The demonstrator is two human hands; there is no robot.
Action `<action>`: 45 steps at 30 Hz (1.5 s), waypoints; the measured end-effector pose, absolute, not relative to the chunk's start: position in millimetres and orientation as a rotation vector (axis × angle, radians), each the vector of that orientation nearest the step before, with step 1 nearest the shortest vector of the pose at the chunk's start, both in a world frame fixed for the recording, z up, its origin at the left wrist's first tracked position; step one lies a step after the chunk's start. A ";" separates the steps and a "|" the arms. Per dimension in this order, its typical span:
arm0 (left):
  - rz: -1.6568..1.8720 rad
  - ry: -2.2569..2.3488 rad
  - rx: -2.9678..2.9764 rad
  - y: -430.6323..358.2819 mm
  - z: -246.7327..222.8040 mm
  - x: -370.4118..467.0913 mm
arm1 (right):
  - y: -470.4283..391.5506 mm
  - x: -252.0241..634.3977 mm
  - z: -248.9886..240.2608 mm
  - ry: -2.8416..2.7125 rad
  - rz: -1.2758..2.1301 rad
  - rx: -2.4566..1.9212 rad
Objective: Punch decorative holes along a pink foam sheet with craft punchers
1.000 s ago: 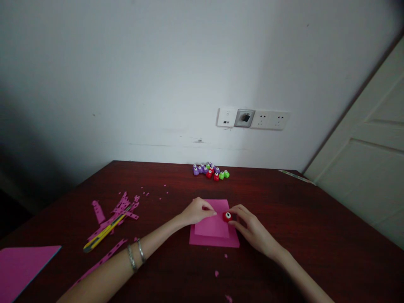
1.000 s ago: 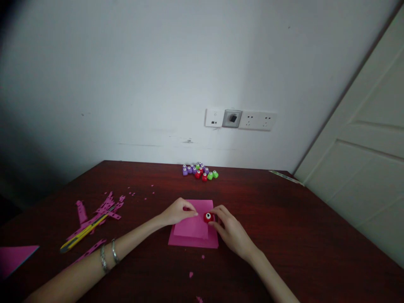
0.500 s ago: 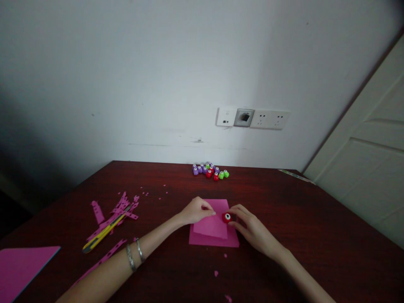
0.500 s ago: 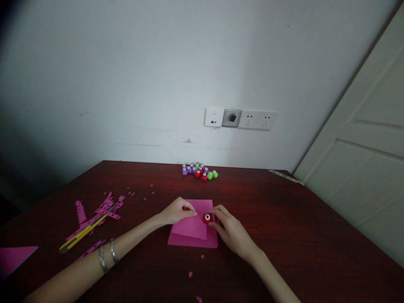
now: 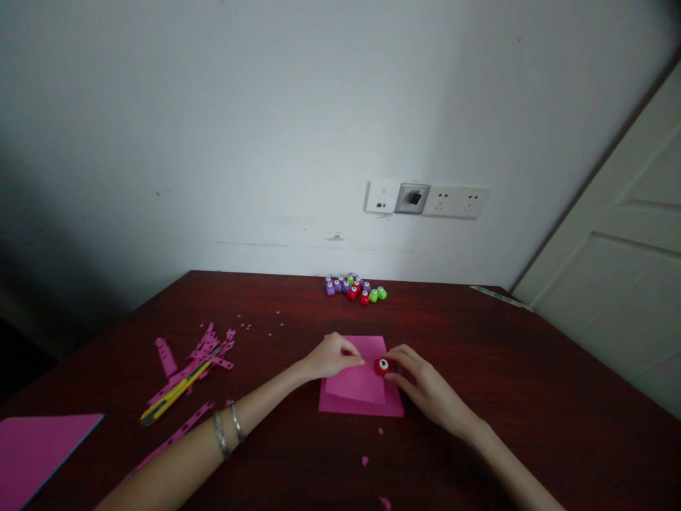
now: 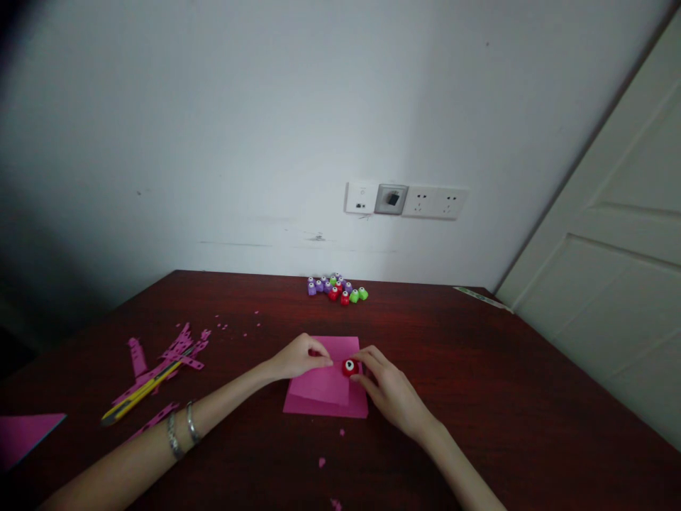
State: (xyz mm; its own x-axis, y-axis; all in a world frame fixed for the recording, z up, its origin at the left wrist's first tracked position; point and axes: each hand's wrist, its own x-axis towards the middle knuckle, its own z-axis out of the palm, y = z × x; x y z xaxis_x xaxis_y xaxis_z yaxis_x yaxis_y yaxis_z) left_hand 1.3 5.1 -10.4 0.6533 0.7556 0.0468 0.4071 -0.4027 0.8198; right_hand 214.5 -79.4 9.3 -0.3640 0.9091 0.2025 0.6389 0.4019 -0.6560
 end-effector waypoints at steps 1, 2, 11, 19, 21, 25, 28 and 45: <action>0.529 0.898 2.038 5.0 -10.3 1.1 | -79.4 214.7 9.3 -2.117 0.646 -1.316; 0.528 0.890 2.037 5.0 -10.3 0.9 | -79.5 214.9 9.4 -2.117 0.643 -1.315; 0.551 0.893 2.056 4.2 -5.7 -1.0 | -79.5 217.7 9.3 -2.132 0.650 -1.298; 0.545 0.863 2.035 4.2 -2.6 -2.4 | -80.4 217.6 11.8 -2.140 0.642 -1.310; 0.545 0.863 2.039 4.6 -3.6 -2.4 | -80.0 217.4 11.3 -2.137 0.635 -1.309; 0.535 0.858 2.052 5.2 -7.0 -1.3 | -79.2 217.1 9.7 -2.128 0.639 -1.306; 0.508 0.848 2.057 5.2 -8.7 -0.4 | -79.2 217.3 8.6 -2.131 0.638 -1.298; 0.484 0.803 2.074 4.6 -2.4 -2.8 | -75.0 224.9 7.3 -2.065 0.567 -1.314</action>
